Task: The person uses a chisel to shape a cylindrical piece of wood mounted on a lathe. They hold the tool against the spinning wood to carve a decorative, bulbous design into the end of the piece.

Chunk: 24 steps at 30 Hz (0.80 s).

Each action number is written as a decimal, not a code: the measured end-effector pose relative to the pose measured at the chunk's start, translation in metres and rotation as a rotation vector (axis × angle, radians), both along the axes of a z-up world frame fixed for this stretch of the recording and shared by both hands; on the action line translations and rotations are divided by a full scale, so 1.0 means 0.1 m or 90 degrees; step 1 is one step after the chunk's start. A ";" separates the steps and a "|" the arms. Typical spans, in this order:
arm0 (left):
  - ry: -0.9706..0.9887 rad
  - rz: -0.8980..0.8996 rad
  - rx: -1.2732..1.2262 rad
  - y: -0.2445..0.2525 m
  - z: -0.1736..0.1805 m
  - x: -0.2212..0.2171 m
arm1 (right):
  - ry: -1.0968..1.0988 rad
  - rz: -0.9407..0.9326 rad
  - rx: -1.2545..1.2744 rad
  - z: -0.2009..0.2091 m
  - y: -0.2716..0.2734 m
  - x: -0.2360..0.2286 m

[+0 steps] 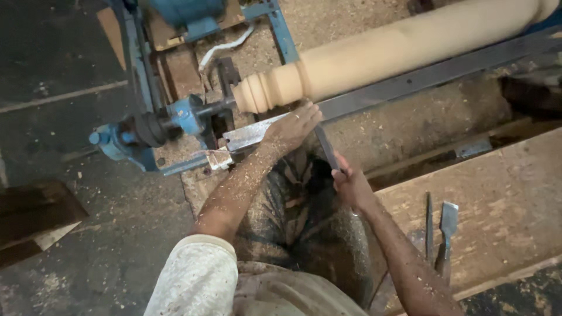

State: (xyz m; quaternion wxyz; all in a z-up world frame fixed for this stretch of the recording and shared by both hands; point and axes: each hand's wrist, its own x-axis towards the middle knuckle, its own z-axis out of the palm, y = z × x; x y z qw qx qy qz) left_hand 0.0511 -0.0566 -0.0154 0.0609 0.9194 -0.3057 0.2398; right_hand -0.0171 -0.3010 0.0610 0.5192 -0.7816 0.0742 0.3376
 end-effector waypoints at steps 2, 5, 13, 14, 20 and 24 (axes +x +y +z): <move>0.043 -0.034 0.006 0.04 0.02 0.07 | -0.025 0.025 -0.012 -0.06 -0.04 0.10; 0.016 0.001 0.047 0.03 0.03 0.04 | -0.040 0.038 -0.030 -0.13 -0.05 0.11; 0.024 0.007 0.037 0.07 0.07 -0.01 | 0.012 -0.251 0.327 -0.38 0.64 -0.65; 0.055 0.006 0.014 0.06 0.06 -0.03 | 0.028 -0.265 0.293 -0.41 0.71 -0.67; 0.042 0.014 0.022 0.05 -0.03 0.04 | -0.016 -0.265 0.302 -0.79 0.73 -0.65; 0.035 0.023 0.037 0.00 -0.22 0.09 | -0.108 -0.144 0.279 -1.16 0.31 -0.59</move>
